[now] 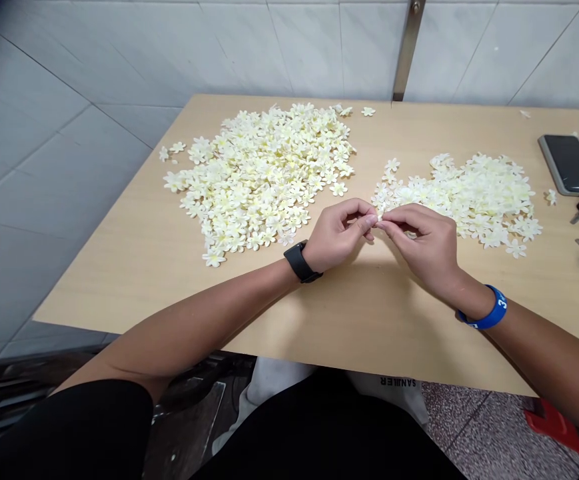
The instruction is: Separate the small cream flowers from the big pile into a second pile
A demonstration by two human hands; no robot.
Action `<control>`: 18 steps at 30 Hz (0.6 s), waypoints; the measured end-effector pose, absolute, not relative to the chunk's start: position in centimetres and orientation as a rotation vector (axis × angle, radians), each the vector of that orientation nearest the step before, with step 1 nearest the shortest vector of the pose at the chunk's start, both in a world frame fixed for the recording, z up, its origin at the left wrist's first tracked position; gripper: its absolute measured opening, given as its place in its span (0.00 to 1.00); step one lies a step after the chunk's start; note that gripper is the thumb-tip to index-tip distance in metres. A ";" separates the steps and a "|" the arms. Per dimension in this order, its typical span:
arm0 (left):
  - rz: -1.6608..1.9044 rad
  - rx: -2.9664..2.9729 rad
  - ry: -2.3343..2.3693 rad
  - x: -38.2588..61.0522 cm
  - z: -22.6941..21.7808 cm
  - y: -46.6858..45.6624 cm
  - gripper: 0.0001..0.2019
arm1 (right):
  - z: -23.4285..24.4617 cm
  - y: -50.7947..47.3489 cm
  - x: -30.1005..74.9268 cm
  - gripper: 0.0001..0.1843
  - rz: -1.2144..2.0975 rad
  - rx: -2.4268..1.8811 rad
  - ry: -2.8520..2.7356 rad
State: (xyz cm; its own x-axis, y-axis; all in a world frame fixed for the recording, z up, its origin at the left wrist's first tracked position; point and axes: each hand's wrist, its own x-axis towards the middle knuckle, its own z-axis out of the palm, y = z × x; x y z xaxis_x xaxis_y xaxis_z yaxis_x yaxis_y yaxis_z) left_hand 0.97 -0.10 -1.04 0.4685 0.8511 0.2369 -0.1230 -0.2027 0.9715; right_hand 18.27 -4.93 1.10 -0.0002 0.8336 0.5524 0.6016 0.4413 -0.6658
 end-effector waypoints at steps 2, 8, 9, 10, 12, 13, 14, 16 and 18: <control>1.032 1.529 0.647 0.9 -1.0 -0.1 0.19 | 1.2 -5.0 18.3 0.08 0.294 -1.261 -1.698; 1.047 1.528 0.609 0.9 -1.1 0.1 0.22 | 1.4 -4.9 18.5 0.07 0.273 -1.221 -1.709; 1.047 1.523 0.604 0.9 -1.1 0.1 0.22 | 1.3 -4.9 18.5 0.06 0.270 -1.203 -1.709; 1.050 1.519 0.600 0.9 -1.1 0.2 0.23 | 1.3 -4.8 18.5 0.06 0.267 -1.187 -1.709; 1.054 1.516 0.595 0.9 -1.1 0.2 0.24 | 1.2 -4.8 18.6 0.05 0.268 -1.172 -1.712; 1.055 1.517 0.591 0.8 -1.0 0.2 0.24 | 1.1 -4.8 18.6 0.06 0.267 -1.170 -1.712; 1.054 1.518 0.587 0.8 -1.0 0.2 0.25 | 1.1 -4.7 18.6 0.06 0.265 -1.170 -1.712; 1.049 1.520 0.583 0.8 -1.0 0.2 0.25 | 1.1 -4.7 18.6 0.06 0.258 -1.169 -1.709; 1.047 1.520 0.579 0.9 -1.0 0.2 0.24 | 1.1 -4.8 18.6 0.06 0.254 -1.162 -1.709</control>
